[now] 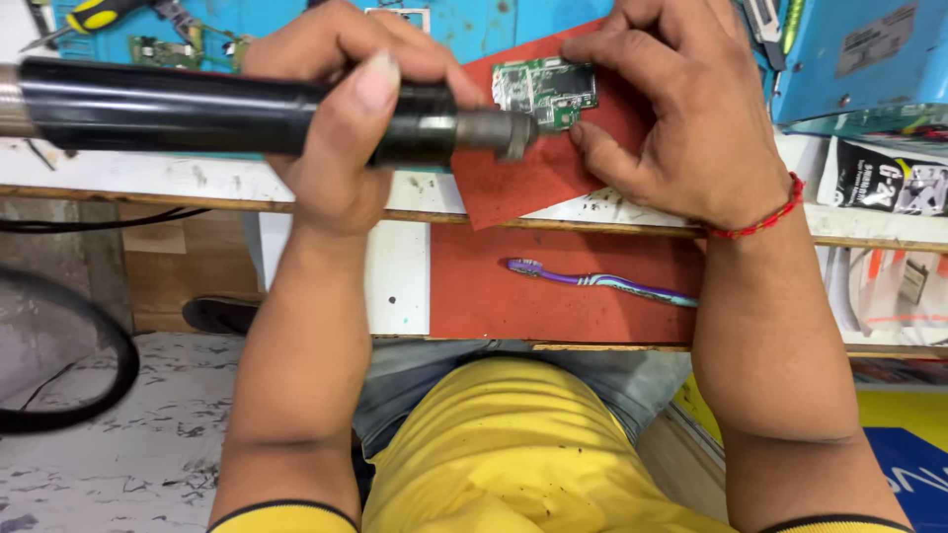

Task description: The person uses a hot air rework tool to heat components on a green circuit board resting on a red silicone mat. They use a small brush to apply flux or clean the board between heating sessions.

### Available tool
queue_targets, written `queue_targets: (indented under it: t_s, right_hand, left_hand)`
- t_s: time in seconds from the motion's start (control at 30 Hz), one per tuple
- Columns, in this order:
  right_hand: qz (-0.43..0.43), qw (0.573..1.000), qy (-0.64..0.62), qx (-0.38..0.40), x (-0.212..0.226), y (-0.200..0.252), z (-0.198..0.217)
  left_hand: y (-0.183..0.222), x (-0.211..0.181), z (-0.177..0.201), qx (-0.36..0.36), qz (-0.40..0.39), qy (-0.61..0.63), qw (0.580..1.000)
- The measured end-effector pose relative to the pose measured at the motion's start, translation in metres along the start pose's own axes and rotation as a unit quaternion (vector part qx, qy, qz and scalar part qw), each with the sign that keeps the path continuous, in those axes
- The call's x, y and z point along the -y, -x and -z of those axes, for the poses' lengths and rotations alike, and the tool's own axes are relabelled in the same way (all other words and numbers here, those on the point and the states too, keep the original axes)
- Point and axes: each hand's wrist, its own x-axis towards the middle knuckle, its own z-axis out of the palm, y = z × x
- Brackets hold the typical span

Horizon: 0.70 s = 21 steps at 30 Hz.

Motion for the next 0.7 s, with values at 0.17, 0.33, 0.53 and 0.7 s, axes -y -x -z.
queue_targets:
  t_s: [0.17, 0.33, 0.53, 0.7]
  right_hand:
    - [0.005, 1.000, 0.004, -0.011, 0.0015, 0.0008, -0.0010]
    - [0.002, 1.000, 0.009, 0.002, -0.0026, 0.0024, -0.0001]
    - [-0.002, 1.000, 0.013, -0.006, -0.0032, 0.0054, -0.0031]
    - [0.004, 1.000, 0.021, -0.004, -0.0011, 0.0043, -0.0015]
  left_hand:
    - [-0.0037, -0.0018, -0.0005, -0.009, 0.009, 0.017, 1.000]
    - [-0.0029, 0.0059, -0.0077, -0.051, -0.026, -0.040, 0.998]
    - [0.0002, 0.0042, -0.0075, -0.038, -0.019, -0.034, 0.999]
    - [-0.0037, -0.0041, -0.0023, 0.028, 0.005, 0.004, 1.000]
